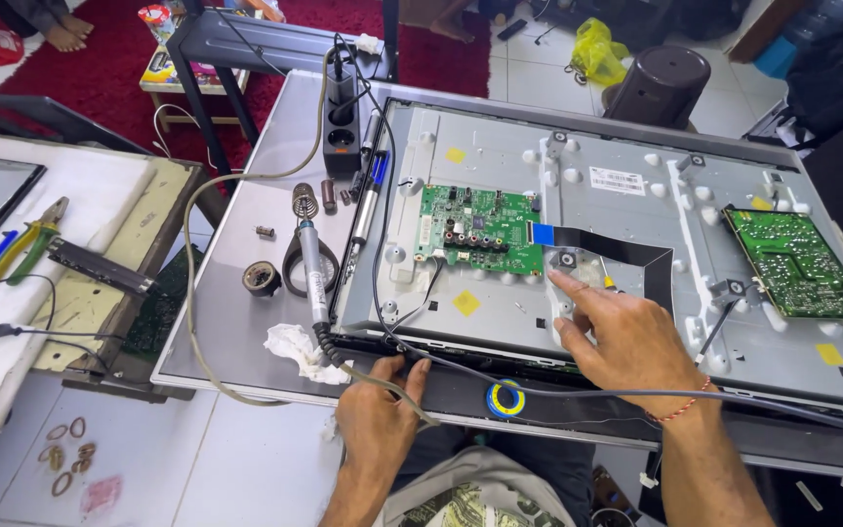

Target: Installing a main circuit board into a television chassis and connecting various ribbon cables.

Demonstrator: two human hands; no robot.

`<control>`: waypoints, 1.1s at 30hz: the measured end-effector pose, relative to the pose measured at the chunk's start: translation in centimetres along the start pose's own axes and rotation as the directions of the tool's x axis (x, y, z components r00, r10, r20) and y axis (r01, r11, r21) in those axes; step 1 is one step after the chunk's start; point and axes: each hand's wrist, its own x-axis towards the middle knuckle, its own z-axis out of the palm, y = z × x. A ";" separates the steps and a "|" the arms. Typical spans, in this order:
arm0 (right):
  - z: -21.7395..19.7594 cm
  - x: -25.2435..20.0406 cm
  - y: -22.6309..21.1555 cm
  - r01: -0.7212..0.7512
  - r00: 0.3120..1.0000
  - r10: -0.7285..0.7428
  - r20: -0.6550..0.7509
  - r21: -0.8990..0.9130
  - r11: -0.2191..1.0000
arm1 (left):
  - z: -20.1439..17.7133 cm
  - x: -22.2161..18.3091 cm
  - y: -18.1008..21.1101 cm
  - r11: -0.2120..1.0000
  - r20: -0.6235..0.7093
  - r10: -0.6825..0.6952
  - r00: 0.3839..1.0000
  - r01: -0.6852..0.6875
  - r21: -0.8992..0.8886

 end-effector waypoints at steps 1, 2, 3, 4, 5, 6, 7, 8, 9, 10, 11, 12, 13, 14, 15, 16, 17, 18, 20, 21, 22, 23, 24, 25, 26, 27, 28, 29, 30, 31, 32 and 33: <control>0.4 -0.3 0.0 0.020 1.000 -0.019 -0.012 0.034 0.999 | 0.0 -0.1 0.0 1.000 -0.011 0.027 1.000 -0.027 0.006; 0.6 -0.4 -0.1 0.023 1.000 -0.023 -0.011 0.034 0.999 | 0.1 -0.1 0.0 1.000 -0.013 0.024 1.000 -0.024 0.007; 0.7 -0.5 -0.2 0.026 1.000 -0.026 -0.008 0.033 0.999 | 0.2 -0.2 0.0 0.999 -0.017 0.029 0.999 -0.029 0.031; 0.8 -0.8 -0.3 0.026 1.000 -0.025 -0.005 0.032 0.999 | 0.4 -0.3 0.1 0.998 -0.017 0.037 0.999 -0.036 0.054; 0.9 -1.0 -0.4 0.025 1.000 -0.025 -0.003 0.032 0.999 | 0.6 -0.5 0.0 0.998 -0.016 0.035 0.999 -0.034 0.054; 0.9 -1.1 -0.4 0.028 1.000 -0.028 0.000 0.044 0.999 | 0.8 -0.6 -0.1 0.997 -0.063 0.059 0.996 -0.056 0.043; 1.0 -1.2 -0.4 0.032 0.999 -0.032 0.002 0.056 0.998 | 1.0 -0.6 -0.2 0.996 -0.111 0.082 0.990 -0.079 0.032; 1.1 -1.2 -0.5 0.032 0.999 -0.032 0.003 0.057 0.998 | 0.9 -0.6 -0.3 0.996 -0.111 0.081 0.991 -0.078 0.033; 1.1 -1.3 -0.5 0.040 0.999 -0.040 0.000 0.063 0.997 | 0.9 -0.5 -0.4 0.994 -0.120 0.103 0.987 -0.100 0.033; 1.1 -1.3 -0.4 0.048 0.999 -0.048 -0.004 0.068 0.997 | 0.9 -0.5 -0.5 0.992 -0.129 0.126 0.984 -0.123 0.031; 1.0 -1.3 -0.5 0.047 0.999 -0.047 -0.004 0.068 0.997 | 0.9 -0.4 -0.5 0.992 -0.128 0.126 0.984 -0.123 0.031; 1.0 -1.4 -0.5 0.033 0.999 -0.033 -0.001 0.068 0.997 | 0.9 -0.4 -0.6 0.992 -0.116 0.123 0.986 -0.120 0.035; 0.9 -1.4 -0.6 0.019 1.000 -0.019 0.002 0.068 0.997 | 0.9 -0.4 -0.6 0.992 -0.104 0.120 0.987 -0.117 0.038; 1.0 -1.4 -0.6 0.022 1.000 -0.022 -0.001 0.068 0.997 | 0.8 -0.4 -0.6 0.992 -0.109 0.122 0.987 -0.118 0.038; 1.1 -1.4 -0.5 0.023 1.000 -0.024 0.013 0.073 0.997 | 0.7 -0.4 -0.7 0.991 -0.114 0.131 0.985 -0.128 0.030; 1.1 -1.6 -0.5 0.021 0.999 -0.023 0.030 0.078 0.997 | 0.6 -0.5 -0.8 0.990 -0.115 0.140 0.983 -0.138 0.021; 1.2 -1.9 -0.4 0.021 0.999 -0.023 0.029 0.077 0.997 | 0.4 -0.5 -0.8 0.990 -0.116 0.141 0.983 -0.140 0.021; 1.2 -2.1 -0.3 0.014 1.000 -0.015 0.010 0.077 0.997 | 0.1 -0.5 -0.9 0.988 -0.078 0.152 0.985 -0.152 0.002; 1.2 -2.8 -0.1 0.006 1.000 -0.005 -0.012 0.079 0.997 | -0.8 -0.5 -0.7 0.986 -0.040 0.167 0.985 -0.168 -0.016; 1.1 -3.1 0.1 0.015 0.999 -0.010 -0.049 0.098 0.995 | -1.5 -0.5 -0.4 0.996 0.053 0.090 0.995 -0.088 -0.030; 1.1 -3.4 0.3 0.026 0.996 -0.016 -0.084 0.118 0.993 | -2.2 -0.6 -0.2 0.999 0.148 0.010 0.989 -0.005 -0.035; 1.1 -3.9 0.4 0.025 0.996 -0.015 -0.085 0.119 0.993 | -2.4 -0.8 -0.2 0.999 0.148 0.011 0.989 -0.006 -0.034; 1.0 -4.2 0.5 0.023 0.994 -0.009 -0.106 0.129 0.991 | -2.7 -1.0 -0.3 0.999 0.190 -0.026 0.981 0.033 -0.035; 1.0 -4.6 0.7 0.021 0.992 -0.004 -0.127 0.139 0.990 | -2.9 -1.2 -0.3 0.997 0.232 -0.062 0.971 0.072 -0.033; 1.2 -4.9 0.9 0.024 0.992 -0.006 -0.128 0.140 0.990 | -3.4 -1.3 -0.2 0.997 0.229 -0.062 0.972 0.072 -0.032; 1.4 -5.2 1.2 0.050 0.987 -0.027 -0.160 0.142 0.989 | -3.9 -1.5 0.0 0.992 0.275 -0.115 0.955 0.125 -0.021; 1.6 -5.5 1.4 0.074 0.980 -0.046 -0.193 0.144 0.987 | -4.4 -1.7 0.1 0.984 0.320 -0.165 0.933 0.176 -0.007; 1.7 -5.8 1.6 0.076 0.980 -0.046 -0.195 0.146 0.986 | -4.6 -1.8 -0.3 0.985 0.318 -0.164 0.934 0.175 -0.005; 1.8 -5.9 1.8 0.061 0.981 -0.031 -0.193 0.151 0.987 | -4.8 -1.8 -0.6 0.989 0.305 -0.134 0.943 0.146 -0.020; 1.9 -6.1 2.1 0.047 0.982 -0.016 -0.191 0.157 0.986 | -5.0 -1.9 -1.0 0.993 0.292 -0.103 0.951 0.117 -0.033; 1.9 -6.2 2.2 0.048 0.981 -0.016 -0.193 0.159 0.986 | -5.5 -1.9 -1.1 0.993 0.290 -0.102 0.952 0.116 -0.031; 1.9 -6.3 2.4 0.026 0.982 0.007 -0.191 0.173 0.985 | -6.0 -2.0 -1.2 0.993 0.324 -0.116 0.939 0.119 0.009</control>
